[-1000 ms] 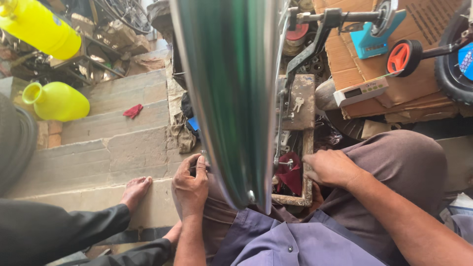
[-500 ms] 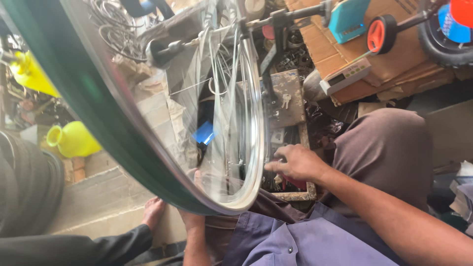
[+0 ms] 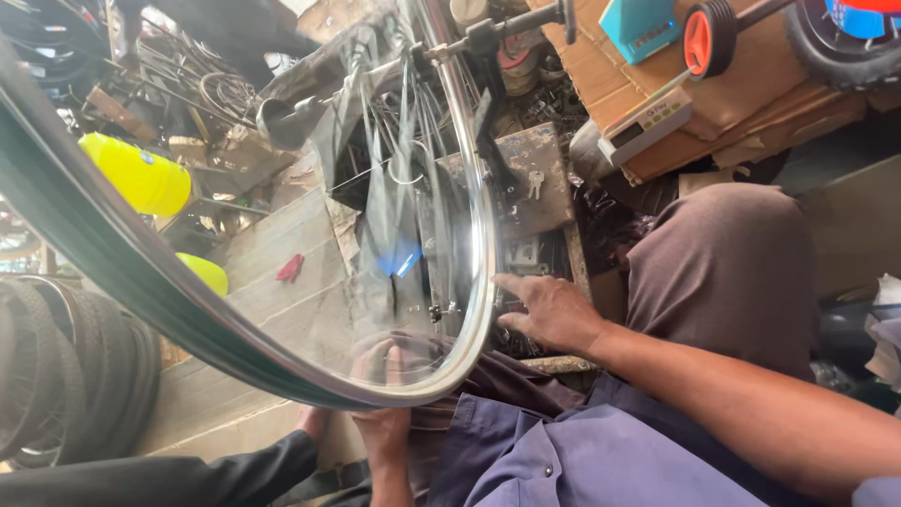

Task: The person threads spokes through a bicycle rim and tightens them by hand while the wheel is mounted on a truing stand.

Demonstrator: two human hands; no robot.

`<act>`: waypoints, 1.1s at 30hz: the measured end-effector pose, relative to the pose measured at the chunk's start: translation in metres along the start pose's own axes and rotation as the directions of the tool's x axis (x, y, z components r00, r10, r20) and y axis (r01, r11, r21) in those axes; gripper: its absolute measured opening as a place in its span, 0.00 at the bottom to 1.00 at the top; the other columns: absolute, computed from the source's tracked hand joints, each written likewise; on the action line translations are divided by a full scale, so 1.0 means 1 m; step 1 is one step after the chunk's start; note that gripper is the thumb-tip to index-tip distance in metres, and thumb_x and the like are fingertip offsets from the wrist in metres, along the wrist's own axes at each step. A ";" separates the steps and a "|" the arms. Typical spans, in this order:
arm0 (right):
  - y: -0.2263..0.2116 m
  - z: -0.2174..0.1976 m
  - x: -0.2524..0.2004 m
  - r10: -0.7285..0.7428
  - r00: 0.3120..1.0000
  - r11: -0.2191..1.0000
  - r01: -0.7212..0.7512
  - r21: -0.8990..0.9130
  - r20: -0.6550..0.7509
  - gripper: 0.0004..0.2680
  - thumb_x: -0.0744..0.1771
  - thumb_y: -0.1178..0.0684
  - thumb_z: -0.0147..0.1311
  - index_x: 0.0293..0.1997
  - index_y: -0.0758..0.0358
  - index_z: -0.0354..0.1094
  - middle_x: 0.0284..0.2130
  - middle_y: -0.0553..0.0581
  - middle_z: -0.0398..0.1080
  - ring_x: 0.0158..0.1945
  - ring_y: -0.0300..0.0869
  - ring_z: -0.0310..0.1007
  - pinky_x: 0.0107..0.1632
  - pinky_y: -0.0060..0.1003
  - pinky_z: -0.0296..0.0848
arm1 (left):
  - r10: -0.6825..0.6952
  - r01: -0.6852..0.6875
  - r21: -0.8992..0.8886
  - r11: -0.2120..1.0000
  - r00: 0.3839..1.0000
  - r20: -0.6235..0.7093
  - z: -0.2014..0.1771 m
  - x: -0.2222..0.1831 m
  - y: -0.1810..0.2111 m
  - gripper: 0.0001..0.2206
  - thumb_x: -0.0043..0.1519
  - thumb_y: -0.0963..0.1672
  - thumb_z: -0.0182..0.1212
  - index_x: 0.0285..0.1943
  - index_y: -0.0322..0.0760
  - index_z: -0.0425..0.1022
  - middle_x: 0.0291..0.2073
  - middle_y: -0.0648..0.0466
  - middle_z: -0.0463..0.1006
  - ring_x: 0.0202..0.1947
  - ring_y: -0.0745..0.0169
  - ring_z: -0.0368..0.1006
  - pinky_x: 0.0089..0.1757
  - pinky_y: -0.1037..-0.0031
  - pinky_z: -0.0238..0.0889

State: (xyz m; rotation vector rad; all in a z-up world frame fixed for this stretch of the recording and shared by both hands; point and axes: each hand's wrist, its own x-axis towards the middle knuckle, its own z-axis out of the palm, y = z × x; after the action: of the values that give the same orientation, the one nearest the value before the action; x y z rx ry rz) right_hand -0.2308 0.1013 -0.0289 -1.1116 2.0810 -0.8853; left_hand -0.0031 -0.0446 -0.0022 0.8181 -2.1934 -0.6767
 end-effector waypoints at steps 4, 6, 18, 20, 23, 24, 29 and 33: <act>0.006 0.012 0.002 0.035 0.999 0.999 -0.036 0.036 0.014 0.19 0.64 0.43 0.60 0.62 0.47 0.68 0.41 0.64 0.77 0.46 0.55 0.78 0.52 0.50 0.73 | -0.350 0.349 0.026 0.937 0.931 0.107 -0.001 -0.006 0.017 0.07 0.61 0.42 0.64 0.46 0.34 0.79 0.35 0.50 0.84 0.35 0.57 0.82 0.38 0.69 0.74; 0.011 0.017 0.003 0.026 1.000 0.997 -0.026 0.076 -0.003 0.18 0.64 0.43 0.60 0.60 0.45 0.71 0.42 0.63 0.77 0.45 0.54 0.78 0.52 0.49 0.73 | -0.335 0.327 0.076 0.942 0.933 0.134 -0.002 -0.009 0.022 0.08 0.61 0.42 0.65 0.46 0.35 0.80 0.37 0.50 0.84 0.37 0.58 0.82 0.41 0.68 0.73; 0.024 0.027 0.004 -0.021 0.999 0.997 0.023 0.070 -0.037 0.16 0.65 0.41 0.59 0.58 0.45 0.73 0.42 0.61 0.76 0.48 0.53 0.76 0.53 0.49 0.72 | -0.017 -0.010 0.118 0.993 0.973 0.230 0.004 -0.010 0.053 0.18 0.51 0.38 0.71 0.52 0.33 0.79 0.46 0.48 0.82 0.47 0.52 0.80 0.48 0.67 0.72; 0.024 0.028 0.005 -0.013 0.999 0.998 0.015 0.064 -0.031 0.16 0.65 0.41 0.58 0.58 0.43 0.73 0.41 0.61 0.76 0.47 0.53 0.76 0.53 0.49 0.72 | -0.016 0.003 0.056 0.998 0.972 0.234 0.004 -0.011 0.058 0.19 0.50 0.38 0.71 0.52 0.33 0.79 0.47 0.48 0.82 0.46 0.53 0.80 0.47 0.67 0.73; 0.025 0.030 0.006 -0.021 0.999 0.999 0.022 0.044 -0.034 0.16 0.65 0.40 0.58 0.59 0.43 0.72 0.41 0.60 0.76 0.47 0.52 0.76 0.52 0.49 0.72 | 0.045 -0.041 -0.021 0.999 0.976 0.212 0.004 -0.011 0.061 0.18 0.52 0.38 0.70 0.52 0.34 0.79 0.47 0.47 0.82 0.47 0.53 0.81 0.47 0.67 0.74; 0.025 0.030 0.006 -0.021 0.999 0.999 0.023 0.041 -0.034 0.16 0.65 0.40 0.58 0.59 0.44 0.72 0.41 0.60 0.76 0.47 0.52 0.76 0.52 0.49 0.72 | 0.075 -0.067 -0.044 0.997 0.977 0.199 0.005 -0.011 0.061 0.17 0.54 0.38 0.69 0.53 0.33 0.78 0.48 0.47 0.82 0.48 0.53 0.81 0.47 0.67 0.74; 0.022 0.028 0.005 -0.023 0.999 0.999 0.024 0.033 -0.029 0.16 0.65 0.41 0.58 0.59 0.44 0.72 0.41 0.59 0.75 0.46 0.51 0.76 0.52 0.49 0.72 | -0.211 0.261 -0.167 0.951 0.940 0.268 0.002 -0.016 0.062 0.14 0.57 0.36 0.63 0.52 0.32 0.80 0.47 0.46 0.83 0.39 0.56 0.83 0.37 0.71 0.78; 0.018 0.024 0.005 0.043 0.998 0.998 -0.044 0.037 0.034 0.16 0.66 0.40 0.57 0.60 0.42 0.71 0.38 0.57 0.75 0.43 0.47 0.78 0.52 0.45 0.74 | 0.019 0.015 -0.156 0.988 0.976 0.215 0.002 -0.016 0.059 0.12 0.61 0.36 0.62 0.53 0.31 0.79 0.49 0.45 0.82 0.43 0.59 0.84 0.40 0.75 0.80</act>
State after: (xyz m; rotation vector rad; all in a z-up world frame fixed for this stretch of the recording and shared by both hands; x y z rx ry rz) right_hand -0.2227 0.0981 -0.0584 -1.0507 2.0447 -0.8760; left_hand -0.0166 0.0064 0.0280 0.6881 -2.2965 -0.9641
